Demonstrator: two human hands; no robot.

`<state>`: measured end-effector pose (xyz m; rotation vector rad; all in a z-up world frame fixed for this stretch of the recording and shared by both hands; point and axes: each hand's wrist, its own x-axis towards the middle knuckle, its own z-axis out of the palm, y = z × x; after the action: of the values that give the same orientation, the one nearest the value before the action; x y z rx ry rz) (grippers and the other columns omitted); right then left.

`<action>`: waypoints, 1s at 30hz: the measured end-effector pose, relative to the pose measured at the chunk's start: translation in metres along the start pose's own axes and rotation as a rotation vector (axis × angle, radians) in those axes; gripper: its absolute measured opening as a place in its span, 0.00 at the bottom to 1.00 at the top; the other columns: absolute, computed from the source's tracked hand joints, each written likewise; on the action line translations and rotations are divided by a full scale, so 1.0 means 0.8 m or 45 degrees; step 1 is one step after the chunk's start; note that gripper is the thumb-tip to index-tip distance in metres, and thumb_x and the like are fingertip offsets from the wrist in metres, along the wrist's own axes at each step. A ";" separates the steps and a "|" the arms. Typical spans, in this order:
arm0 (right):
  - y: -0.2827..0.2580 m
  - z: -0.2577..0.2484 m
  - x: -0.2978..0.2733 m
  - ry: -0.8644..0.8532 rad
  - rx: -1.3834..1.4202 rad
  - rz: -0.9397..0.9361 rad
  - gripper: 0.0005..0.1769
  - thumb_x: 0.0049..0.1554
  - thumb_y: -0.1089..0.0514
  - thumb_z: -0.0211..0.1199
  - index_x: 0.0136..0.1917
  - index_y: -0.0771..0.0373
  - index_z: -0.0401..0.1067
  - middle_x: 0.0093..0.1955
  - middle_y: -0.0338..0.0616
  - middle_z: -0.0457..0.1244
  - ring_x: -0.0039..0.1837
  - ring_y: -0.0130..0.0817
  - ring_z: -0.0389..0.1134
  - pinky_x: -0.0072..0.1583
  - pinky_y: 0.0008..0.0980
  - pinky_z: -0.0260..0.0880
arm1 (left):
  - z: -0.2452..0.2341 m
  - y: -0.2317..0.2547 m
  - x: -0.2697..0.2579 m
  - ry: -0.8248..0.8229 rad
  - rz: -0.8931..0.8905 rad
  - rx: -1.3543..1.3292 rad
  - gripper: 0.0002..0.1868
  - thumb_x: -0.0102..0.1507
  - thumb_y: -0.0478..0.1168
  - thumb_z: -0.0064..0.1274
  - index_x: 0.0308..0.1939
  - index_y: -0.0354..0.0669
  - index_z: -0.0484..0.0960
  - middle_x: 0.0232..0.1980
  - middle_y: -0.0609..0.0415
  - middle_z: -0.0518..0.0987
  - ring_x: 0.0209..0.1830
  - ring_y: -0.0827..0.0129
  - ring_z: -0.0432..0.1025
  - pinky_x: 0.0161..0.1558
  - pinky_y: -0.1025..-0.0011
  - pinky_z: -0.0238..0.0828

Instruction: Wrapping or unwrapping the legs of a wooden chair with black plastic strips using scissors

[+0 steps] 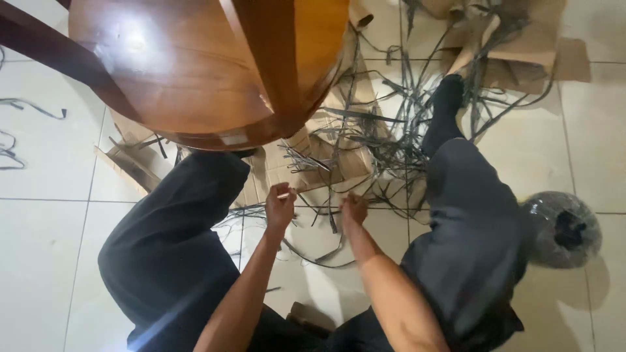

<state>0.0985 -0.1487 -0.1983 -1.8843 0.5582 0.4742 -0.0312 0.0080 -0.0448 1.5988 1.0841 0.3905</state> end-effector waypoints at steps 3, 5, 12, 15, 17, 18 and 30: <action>-0.005 -0.007 -0.031 -0.088 -0.114 -0.060 0.19 0.67 0.47 0.54 0.43 0.57 0.80 0.39 0.45 0.72 0.45 0.46 0.76 0.52 0.48 0.74 | 0.005 0.016 -0.045 -0.141 0.026 0.070 0.17 0.62 0.37 0.60 0.54 0.46 0.77 0.52 0.42 0.82 0.48 0.46 0.80 0.48 0.54 0.79; 0.016 0.020 -0.008 -0.169 -0.150 -0.240 0.12 0.61 0.51 0.60 0.48 0.61 0.77 0.44 0.50 0.72 0.52 0.48 0.75 0.55 0.47 0.73 | -0.008 0.077 -0.106 -0.426 -0.019 -0.173 0.17 0.63 0.29 0.55 0.56 0.40 0.74 0.53 0.42 0.80 0.44 0.56 0.81 0.45 0.65 0.80; -0.033 -0.037 0.021 0.003 -0.494 -0.798 0.12 0.59 0.51 0.55 0.48 0.60 0.70 0.43 0.49 0.68 0.44 0.52 0.69 0.49 0.48 0.68 | -0.250 0.372 -0.234 -0.345 0.342 1.069 0.24 0.56 0.41 0.64 0.57 0.56 0.81 0.56 0.60 0.82 0.48 0.68 0.79 0.47 0.67 0.79; -0.050 -0.064 0.042 0.037 -0.489 -0.728 0.10 0.61 0.57 0.54 0.52 0.60 0.73 0.49 0.47 0.68 0.51 0.46 0.68 0.60 0.50 0.61 | -0.326 0.360 -0.185 0.131 0.683 1.258 0.18 0.63 0.36 0.66 0.56 0.35 0.84 0.51 0.39 0.82 0.44 0.51 0.77 0.46 0.58 0.74; -0.054 -0.073 0.075 0.169 -0.569 -0.454 0.11 0.57 0.55 0.56 0.45 0.65 0.73 0.44 0.57 0.69 0.46 0.60 0.70 0.47 0.55 0.70 | -0.339 0.363 -0.148 0.049 -0.090 1.172 0.23 0.69 0.44 0.53 0.64 0.32 0.78 0.64 0.29 0.75 0.62 0.33 0.71 0.58 0.37 0.71; -0.061 -0.076 0.082 0.169 -0.568 -0.431 0.11 0.57 0.55 0.56 0.45 0.65 0.73 0.44 0.57 0.69 0.46 0.60 0.70 0.47 0.55 0.70 | -0.323 0.375 -0.148 0.036 -0.092 1.189 0.23 0.69 0.44 0.53 0.64 0.32 0.78 0.64 0.29 0.75 0.62 0.33 0.71 0.58 0.37 0.71; -0.145 -0.038 0.219 0.311 -0.215 -0.367 0.26 0.56 0.57 0.51 0.66 0.62 0.71 0.64 0.54 0.67 0.63 0.55 0.67 0.64 0.47 0.66 | -0.209 0.414 -0.045 -0.306 -0.429 1.117 0.23 0.68 0.43 0.40 0.63 0.41 0.79 0.63 0.45 0.83 0.63 0.52 0.76 0.67 0.54 0.67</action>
<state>0.3097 -0.1667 -0.1994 -2.1601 0.4045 0.1047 -0.0271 0.0892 0.3190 2.0769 1.3941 -0.5752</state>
